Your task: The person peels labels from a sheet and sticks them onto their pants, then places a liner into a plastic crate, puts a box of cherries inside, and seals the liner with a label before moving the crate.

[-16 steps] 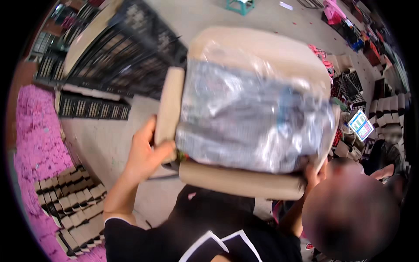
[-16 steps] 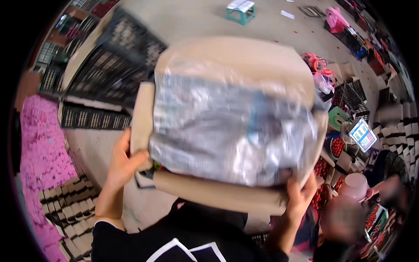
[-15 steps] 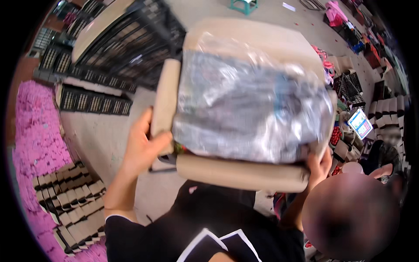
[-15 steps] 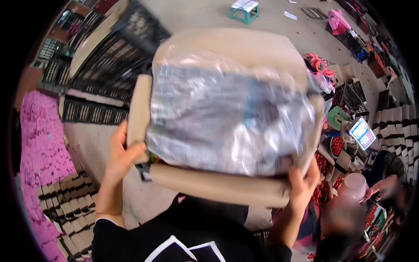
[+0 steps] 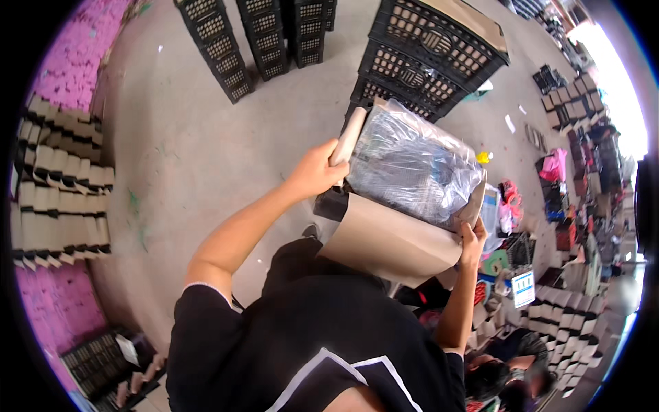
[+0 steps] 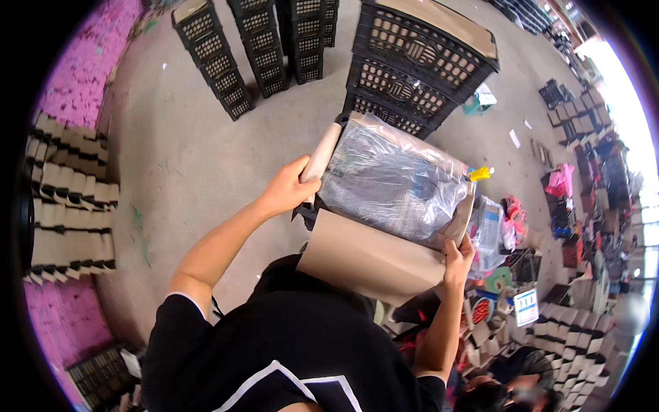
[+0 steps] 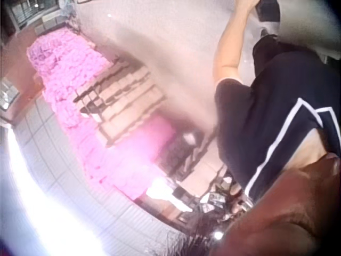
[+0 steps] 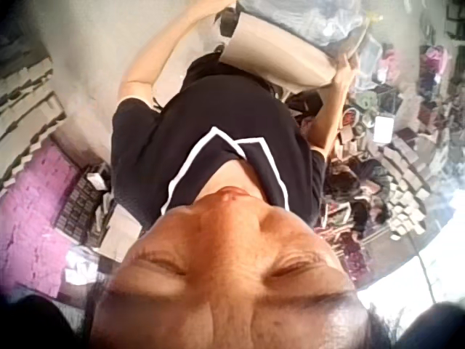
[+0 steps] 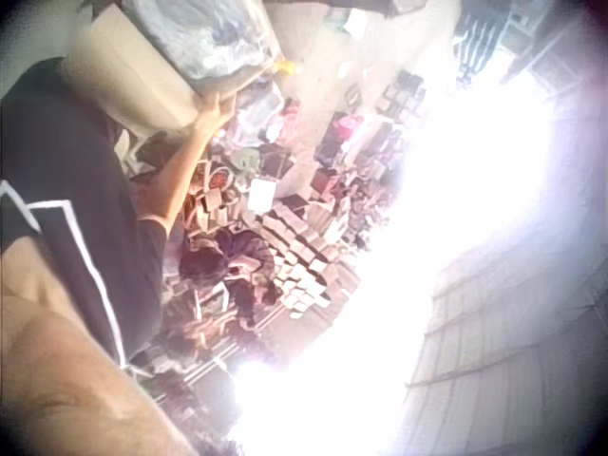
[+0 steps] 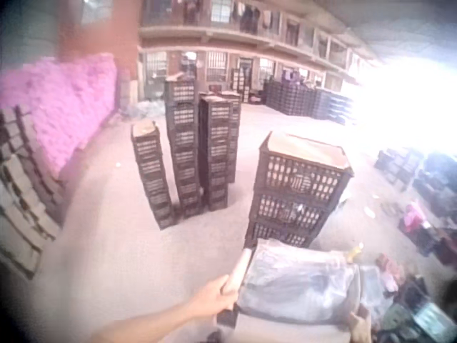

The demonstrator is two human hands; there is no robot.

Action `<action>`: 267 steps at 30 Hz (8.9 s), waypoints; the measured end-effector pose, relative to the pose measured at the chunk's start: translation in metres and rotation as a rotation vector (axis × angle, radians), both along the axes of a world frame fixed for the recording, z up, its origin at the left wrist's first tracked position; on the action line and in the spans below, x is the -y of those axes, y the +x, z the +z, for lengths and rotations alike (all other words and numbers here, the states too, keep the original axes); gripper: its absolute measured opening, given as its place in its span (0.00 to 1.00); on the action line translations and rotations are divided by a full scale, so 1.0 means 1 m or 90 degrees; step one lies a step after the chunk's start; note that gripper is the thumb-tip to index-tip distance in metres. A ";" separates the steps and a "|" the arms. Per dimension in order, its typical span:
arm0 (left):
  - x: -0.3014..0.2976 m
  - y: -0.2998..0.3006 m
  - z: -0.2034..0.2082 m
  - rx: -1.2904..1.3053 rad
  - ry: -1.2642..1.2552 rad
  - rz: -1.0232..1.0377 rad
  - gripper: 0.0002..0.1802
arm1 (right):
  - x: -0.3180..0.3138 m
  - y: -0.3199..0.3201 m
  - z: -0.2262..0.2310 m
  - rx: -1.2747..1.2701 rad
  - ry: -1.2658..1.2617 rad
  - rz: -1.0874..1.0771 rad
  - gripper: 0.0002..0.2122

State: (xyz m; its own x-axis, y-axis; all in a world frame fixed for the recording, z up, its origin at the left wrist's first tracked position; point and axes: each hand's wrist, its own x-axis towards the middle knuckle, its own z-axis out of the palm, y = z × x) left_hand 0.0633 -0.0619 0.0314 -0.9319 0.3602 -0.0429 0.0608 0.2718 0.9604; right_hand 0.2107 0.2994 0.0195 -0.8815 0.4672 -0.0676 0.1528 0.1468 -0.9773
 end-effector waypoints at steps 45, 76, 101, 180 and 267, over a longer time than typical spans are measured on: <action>-0.138 -0.005 0.049 -0.462 -0.494 -0.393 0.36 | -0.014 -0.074 0.071 -0.056 0.156 0.266 0.11; -0.102 -0.027 0.035 -0.525 -0.454 -0.543 0.28 | -0.015 0.054 0.043 -0.012 0.672 0.320 0.30; -0.014 0.019 0.057 0.070 -0.054 -0.364 0.14 | -0.004 0.024 0.096 -0.070 -0.089 0.255 0.13; -0.112 -0.034 0.031 -0.526 -0.646 -0.354 0.41 | -0.001 -0.049 0.038 0.067 0.871 0.162 0.28; -0.141 -0.046 0.034 -0.601 -0.411 -0.550 0.30 | 0.023 -0.004 0.051 -0.214 0.408 -0.275 0.06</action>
